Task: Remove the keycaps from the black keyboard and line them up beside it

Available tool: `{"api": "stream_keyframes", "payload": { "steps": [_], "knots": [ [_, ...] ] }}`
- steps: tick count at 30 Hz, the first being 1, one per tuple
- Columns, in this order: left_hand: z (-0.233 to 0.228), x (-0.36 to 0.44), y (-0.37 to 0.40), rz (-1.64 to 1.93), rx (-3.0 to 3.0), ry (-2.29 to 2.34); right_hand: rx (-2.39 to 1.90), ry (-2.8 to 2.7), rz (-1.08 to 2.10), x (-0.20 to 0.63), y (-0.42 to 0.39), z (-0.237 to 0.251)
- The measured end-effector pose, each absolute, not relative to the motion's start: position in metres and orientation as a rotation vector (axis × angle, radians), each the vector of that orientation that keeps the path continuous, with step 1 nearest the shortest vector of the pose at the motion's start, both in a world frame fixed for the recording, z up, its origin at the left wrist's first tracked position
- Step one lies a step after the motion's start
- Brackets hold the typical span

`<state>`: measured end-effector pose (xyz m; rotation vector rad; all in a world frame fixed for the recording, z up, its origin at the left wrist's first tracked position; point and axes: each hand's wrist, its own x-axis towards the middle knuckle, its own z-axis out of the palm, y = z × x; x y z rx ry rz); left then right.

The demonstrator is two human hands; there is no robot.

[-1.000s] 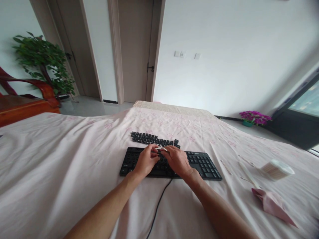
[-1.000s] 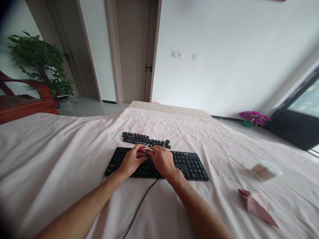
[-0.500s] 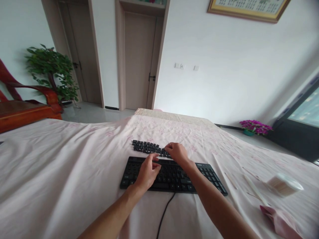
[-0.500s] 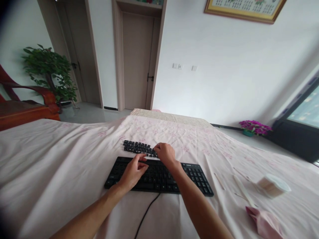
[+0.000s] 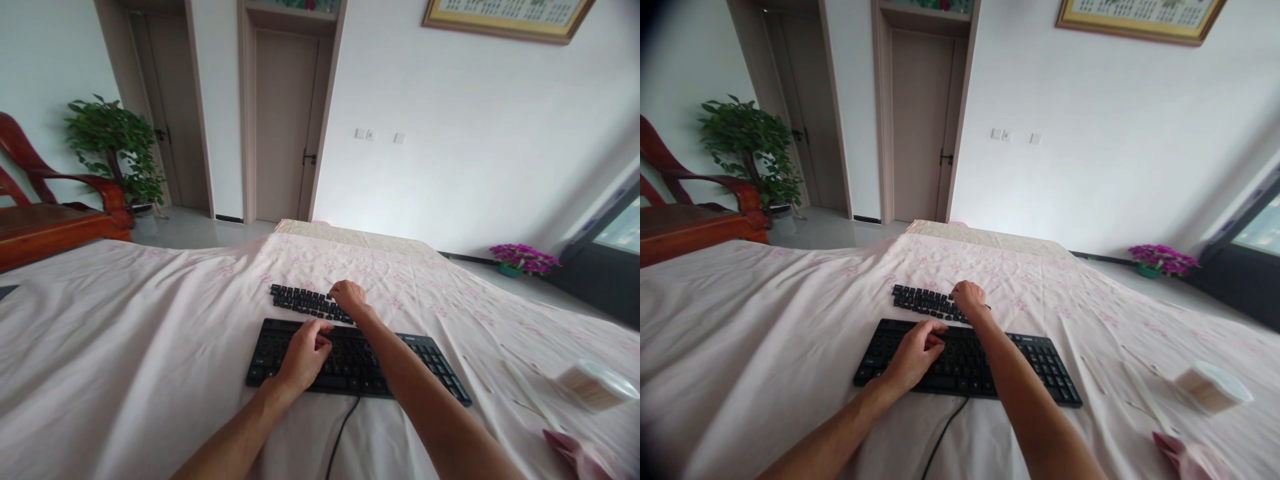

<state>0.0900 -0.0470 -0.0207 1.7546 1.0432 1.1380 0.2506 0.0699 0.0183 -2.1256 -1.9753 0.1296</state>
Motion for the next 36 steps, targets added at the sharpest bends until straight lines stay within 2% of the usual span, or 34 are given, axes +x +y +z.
{"api": "stream_keyframes", "payload": {
  "steps": [11,18,23,27,33,36],
  "knots": [
    [-0.021,0.091,-0.048,1.137,1.790,1.047,-2.138,-1.944,0.152,0.252,0.064,0.024],
    [-0.021,0.090,-0.049,1.136,1.818,1.037,-1.959,-1.961,0.160,0.247,0.007,0.035],
    [-0.019,0.088,-0.051,1.118,1.891,1.024,-1.520,-1.762,0.496,0.256,-0.046,0.024],
    [-0.017,0.087,-0.054,1.095,1.938,1.022,-1.337,-1.510,0.706,0.268,-0.069,0.019],
    [-0.017,0.088,-0.057,1.062,1.996,1.020,-1.296,-1.387,0.470,0.278,-0.079,0.011],
    [-0.017,0.088,-0.057,1.060,2.021,1.016,-1.381,-1.529,0.217,0.283,-0.081,0.010]
  ]
}}
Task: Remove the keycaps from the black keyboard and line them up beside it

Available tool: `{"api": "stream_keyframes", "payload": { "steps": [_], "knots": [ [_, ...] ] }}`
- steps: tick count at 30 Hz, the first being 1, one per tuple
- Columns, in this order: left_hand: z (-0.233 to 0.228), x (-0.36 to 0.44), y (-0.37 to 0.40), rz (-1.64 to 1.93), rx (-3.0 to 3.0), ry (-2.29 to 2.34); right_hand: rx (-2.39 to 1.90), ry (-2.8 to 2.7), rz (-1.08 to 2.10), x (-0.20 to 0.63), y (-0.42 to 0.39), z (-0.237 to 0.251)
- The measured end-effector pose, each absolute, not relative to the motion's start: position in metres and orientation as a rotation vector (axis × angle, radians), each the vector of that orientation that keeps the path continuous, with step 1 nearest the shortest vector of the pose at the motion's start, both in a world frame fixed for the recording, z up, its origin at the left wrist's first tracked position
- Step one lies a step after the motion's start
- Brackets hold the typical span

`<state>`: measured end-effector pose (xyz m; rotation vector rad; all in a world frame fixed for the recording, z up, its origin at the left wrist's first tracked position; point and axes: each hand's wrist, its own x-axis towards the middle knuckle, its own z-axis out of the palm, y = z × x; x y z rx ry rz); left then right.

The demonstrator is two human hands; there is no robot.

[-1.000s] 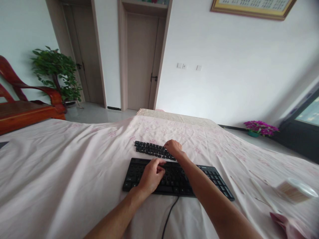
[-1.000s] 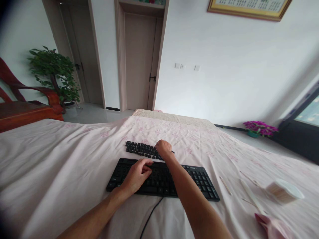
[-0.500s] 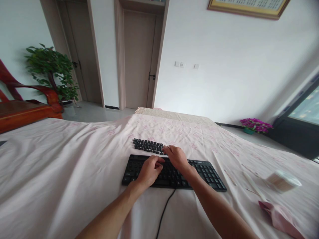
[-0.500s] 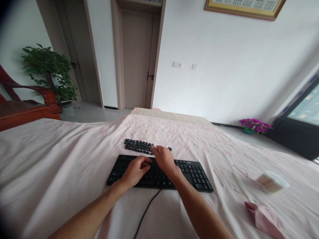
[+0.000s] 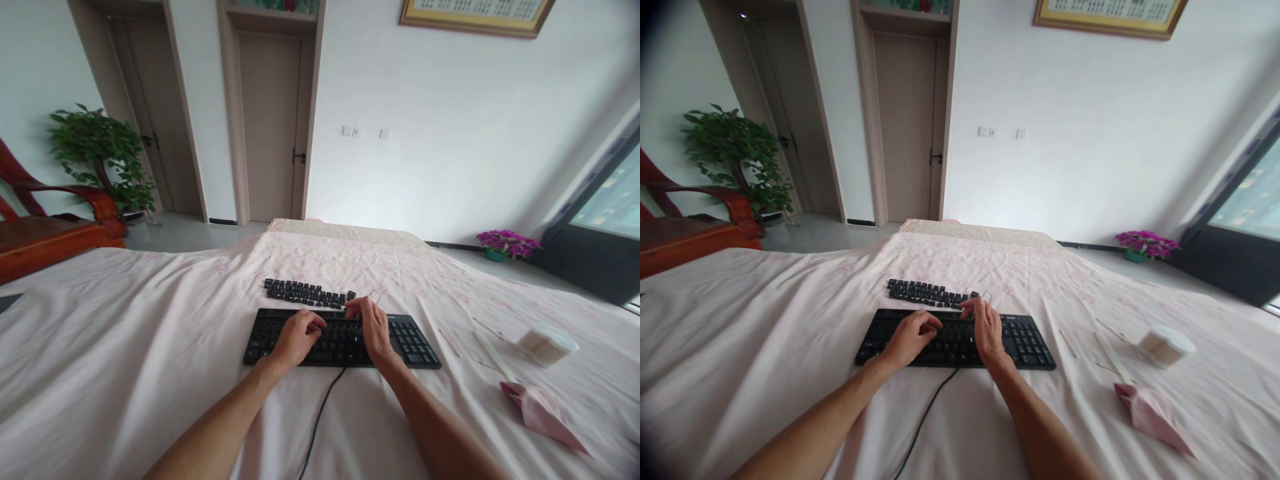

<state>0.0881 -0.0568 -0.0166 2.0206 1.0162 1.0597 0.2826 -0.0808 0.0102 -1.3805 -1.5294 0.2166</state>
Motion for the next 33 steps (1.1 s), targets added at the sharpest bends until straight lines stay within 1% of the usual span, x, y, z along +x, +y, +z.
{"api": "stream_keyframes", "payload": {
  "steps": [4,9,12,17,20,26,33],
  "knots": [
    [-0.017,0.089,-0.057,1.057,2.063,1.025,-1.342,-1.784,-0.096,0.286,-0.088,0.012],
    [-0.017,0.090,-0.057,1.057,2.099,1.018,-1.093,-2.128,-0.367,0.282,-0.098,0.011],
    [-0.017,0.089,-0.057,1.069,2.085,1.021,-1.076,-2.069,-0.324,0.281,-0.095,0.005],
    [-0.017,0.089,-0.058,1.089,2.100,1.032,-1.105,-1.678,-0.016,0.286,-0.087,-0.001],
    [-0.016,0.089,-0.058,1.109,2.113,1.028,-1.112,-1.682,0.053,0.285,-0.087,0.000],
    [-0.015,0.089,-0.059,1.123,2.103,1.014,-1.063,-1.924,-0.037,0.281,-0.090,0.001],
    [-0.018,0.088,-0.058,1.141,2.124,0.979,-1.067,-1.961,-0.136,0.280,-0.088,-0.001]
  ]
}}
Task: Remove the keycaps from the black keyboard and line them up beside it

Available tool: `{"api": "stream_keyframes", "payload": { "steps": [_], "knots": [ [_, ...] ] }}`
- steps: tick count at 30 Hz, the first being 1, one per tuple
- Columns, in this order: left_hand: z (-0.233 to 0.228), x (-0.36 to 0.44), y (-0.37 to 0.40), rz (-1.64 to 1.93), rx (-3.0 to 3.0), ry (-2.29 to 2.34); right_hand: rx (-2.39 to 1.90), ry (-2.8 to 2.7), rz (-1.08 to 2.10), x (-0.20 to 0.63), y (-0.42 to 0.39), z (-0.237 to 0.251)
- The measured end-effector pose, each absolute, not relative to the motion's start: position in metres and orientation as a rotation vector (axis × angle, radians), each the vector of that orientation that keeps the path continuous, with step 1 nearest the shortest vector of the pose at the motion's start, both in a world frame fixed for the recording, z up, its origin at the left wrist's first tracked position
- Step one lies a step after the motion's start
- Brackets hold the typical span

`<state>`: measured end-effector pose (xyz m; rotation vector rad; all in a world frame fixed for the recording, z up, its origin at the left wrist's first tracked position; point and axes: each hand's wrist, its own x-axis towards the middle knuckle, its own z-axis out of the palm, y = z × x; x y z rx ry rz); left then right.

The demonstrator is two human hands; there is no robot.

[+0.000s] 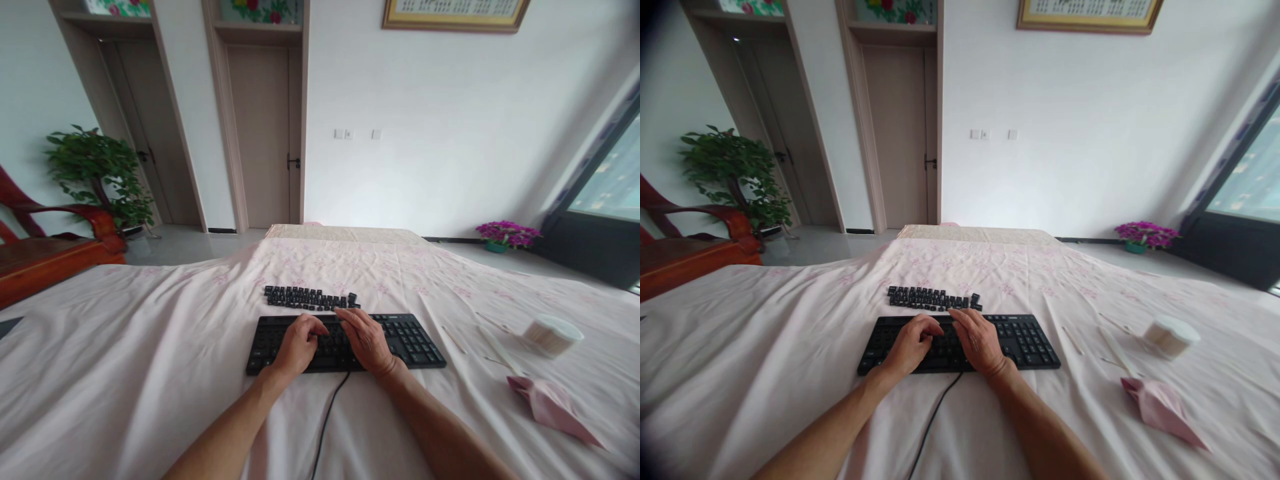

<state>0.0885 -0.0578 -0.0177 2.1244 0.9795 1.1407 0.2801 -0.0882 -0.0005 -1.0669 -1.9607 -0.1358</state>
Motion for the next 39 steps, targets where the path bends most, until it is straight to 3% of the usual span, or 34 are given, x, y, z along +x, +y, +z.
{"api": "stream_keyframes", "payload": {
  "steps": [39],
  "knots": [
    [-0.0161,0.0883,-0.0600,1.078,2.109,0.982,-1.052,-2.056,-0.129,0.2771,-0.0874,0.0012]
  ]
}}
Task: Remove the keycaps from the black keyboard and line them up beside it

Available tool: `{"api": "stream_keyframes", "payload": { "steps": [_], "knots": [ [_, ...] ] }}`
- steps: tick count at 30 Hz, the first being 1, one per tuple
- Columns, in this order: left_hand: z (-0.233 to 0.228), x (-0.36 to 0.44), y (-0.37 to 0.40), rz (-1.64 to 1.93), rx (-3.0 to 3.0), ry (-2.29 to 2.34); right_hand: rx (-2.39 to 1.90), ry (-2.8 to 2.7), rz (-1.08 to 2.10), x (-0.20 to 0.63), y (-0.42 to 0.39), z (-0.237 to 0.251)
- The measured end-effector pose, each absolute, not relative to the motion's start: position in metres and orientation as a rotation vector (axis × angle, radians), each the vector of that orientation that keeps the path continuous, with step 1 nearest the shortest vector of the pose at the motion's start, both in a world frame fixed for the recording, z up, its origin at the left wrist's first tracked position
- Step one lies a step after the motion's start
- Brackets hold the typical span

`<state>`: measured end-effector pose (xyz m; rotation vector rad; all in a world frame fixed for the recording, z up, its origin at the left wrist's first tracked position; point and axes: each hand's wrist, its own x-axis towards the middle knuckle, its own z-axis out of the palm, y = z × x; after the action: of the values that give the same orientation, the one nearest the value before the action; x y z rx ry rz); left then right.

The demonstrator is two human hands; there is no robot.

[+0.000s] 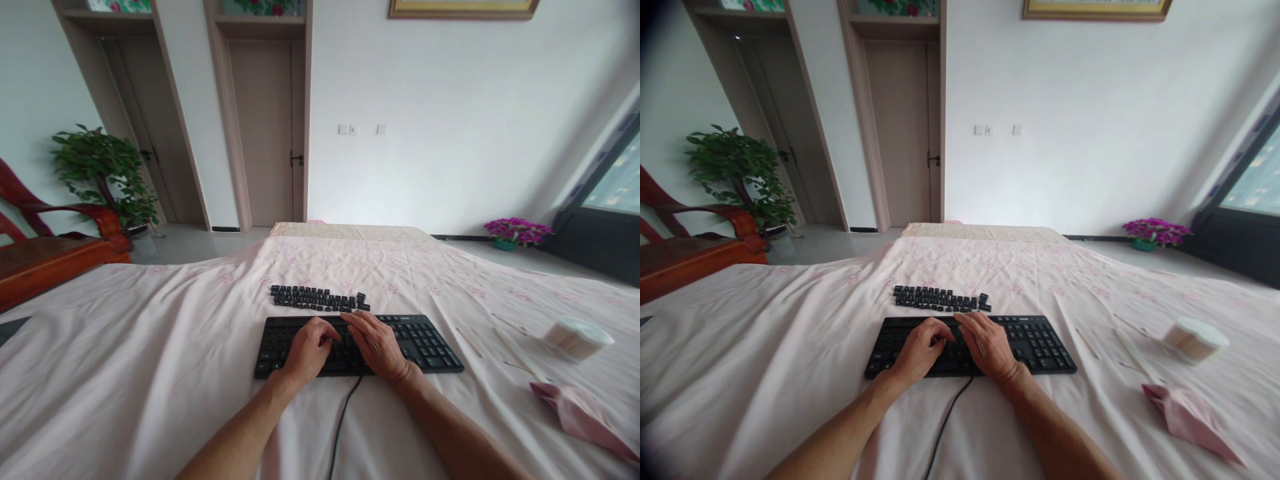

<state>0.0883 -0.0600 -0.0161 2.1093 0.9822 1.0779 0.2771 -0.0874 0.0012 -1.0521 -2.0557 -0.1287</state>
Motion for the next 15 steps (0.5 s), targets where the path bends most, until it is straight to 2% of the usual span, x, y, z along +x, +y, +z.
{"api": "stream_keyframes", "payload": {
  "steps": [15],
  "knots": [
    [-0.0171,0.0879,-0.0596,1.067,2.123,0.975,-1.057,-2.065,-0.144,0.2749,-0.0878,0.0031]
  ]
}}
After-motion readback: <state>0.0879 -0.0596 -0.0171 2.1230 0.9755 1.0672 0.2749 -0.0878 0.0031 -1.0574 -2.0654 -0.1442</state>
